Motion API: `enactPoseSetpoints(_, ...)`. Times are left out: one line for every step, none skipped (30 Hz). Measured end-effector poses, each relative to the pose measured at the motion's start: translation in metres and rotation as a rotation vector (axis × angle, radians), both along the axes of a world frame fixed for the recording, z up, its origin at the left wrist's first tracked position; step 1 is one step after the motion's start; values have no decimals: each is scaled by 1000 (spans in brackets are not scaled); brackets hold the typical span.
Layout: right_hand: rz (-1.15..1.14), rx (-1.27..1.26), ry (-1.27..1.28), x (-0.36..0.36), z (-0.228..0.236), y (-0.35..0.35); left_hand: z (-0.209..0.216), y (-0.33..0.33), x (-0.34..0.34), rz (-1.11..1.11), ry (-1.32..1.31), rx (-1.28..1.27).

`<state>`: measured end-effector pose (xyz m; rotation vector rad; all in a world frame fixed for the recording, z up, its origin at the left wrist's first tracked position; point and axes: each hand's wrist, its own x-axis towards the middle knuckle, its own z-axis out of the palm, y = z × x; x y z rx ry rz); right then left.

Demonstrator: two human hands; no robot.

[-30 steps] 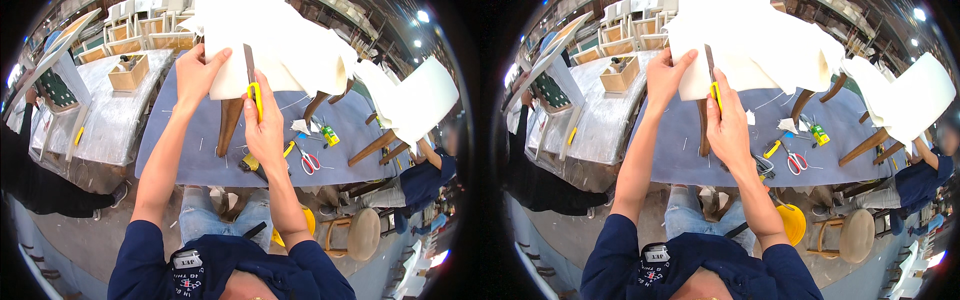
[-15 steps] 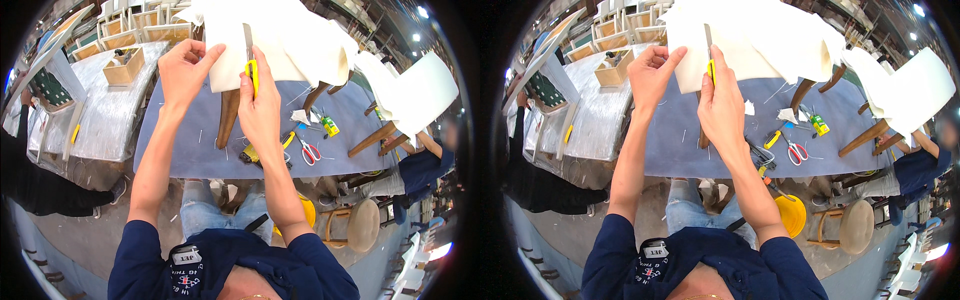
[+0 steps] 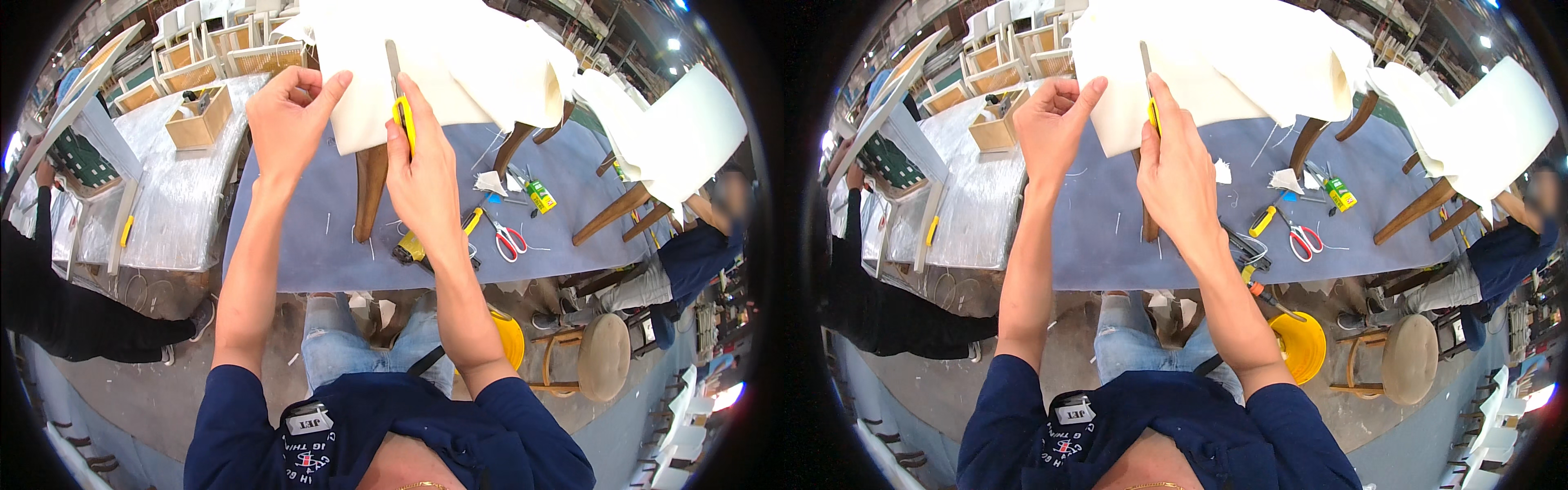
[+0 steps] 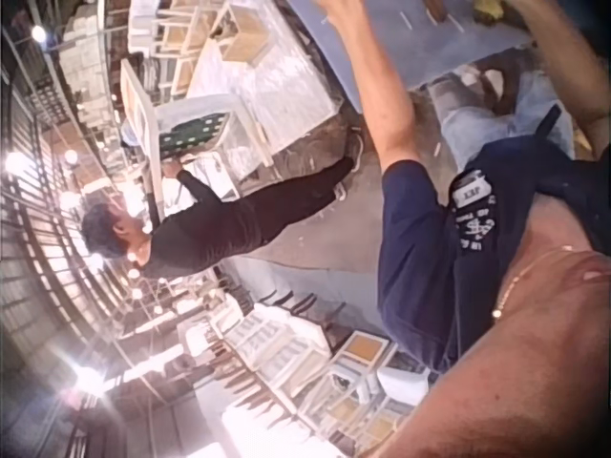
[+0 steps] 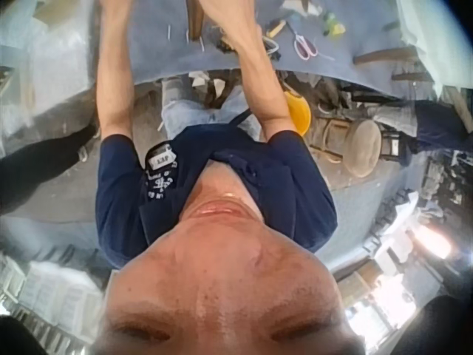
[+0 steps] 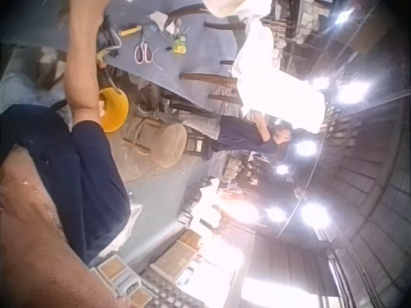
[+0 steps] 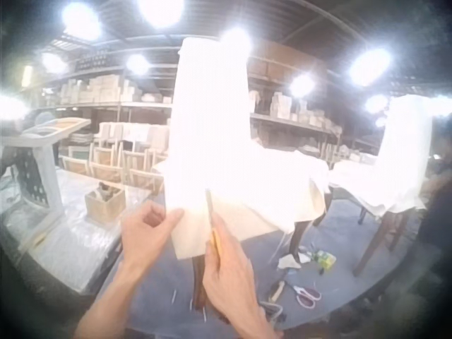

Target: The person covers a chair with white fabric, trims excess material with a utility knife and scissors, and secures the fabric using a staple gun. The person repeatedly smooths, cuts, and staples the fabric around the chair frame.

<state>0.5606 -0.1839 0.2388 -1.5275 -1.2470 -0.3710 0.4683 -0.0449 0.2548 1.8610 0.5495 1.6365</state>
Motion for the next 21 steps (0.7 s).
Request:
enactPoseSetpoints(3,5,-19,5,3,3,2,-2,1,-8,-10,1)
enactPoseSetpoints(6,11,-37,8,4,4,3,-3,1,-15,-20,3)
enactPoseSetpoints(2,-11,-28,7,6,3,7,-2,0,-22,-21,17)
enactPoseSetpoints(-3,-32,-19,5,7,-1,8,-2,0,-5,-8,24)
enactPoseSetpoints(-8,-54,-9,3,6,-5,8,-4,-1,11,4,32)
enactPoseSetpoints(21,-49,9,1,0,-7,10,-4,-3,33,13,43)
enactPoseSetpoints(44,-50,20,0,-9,-12,9,-3,-2,26,-4,40)
enactPoseSetpoints(68,-51,31,1,-13,-14,8,-1,0,19,-21,37)
enactPoseSetpoints(71,-58,28,1,-12,-15,5,-2,1,10,-30,28)
enactPoseSetpoints(75,-65,25,1,-7,-16,6,-2,1,24,-14,28)
enactPoseSetpoints(78,-72,23,1,-2,-18,8,-3,1,38,1,28)
enactPoseSetpoints(76,-99,37,0,-1,-21,10,-3,-1,54,24,30)
enactPoseSetpoints(73,-126,52,-1,0,-24,10,-3,-1,44,17,40)
enactPoseSetpoints(71,-152,67,-1,-2,-28,10,-5,-1,34,11,50)
enactPoseSetpoints(73,-184,68,0,-7,-32,10,-7,1,21,-1,57)
enactPoseSetpoints(74,-214,65,-1,-14,-38,11,-7,2,20,-22,73)
enactPoseSetpoints(83,-265,67,-2,-22,-48,10,-7,3,19,-44,88)
enactPoseSetpoints(100,-313,68,-5,-31,-56,12,-5,3,26,-69,110)
enactPoseSetpoints(117,-384,69,-8,-39,-71,14,-4,3,18,-93,84)
enactPoseSetpoints(138,-455,72,-9,-49,-84,15,-1,2,14,-114,58)
enactPoseSetpoints(176,-486,57,-5,-58,-97,18,2,-3,18,-140,33)
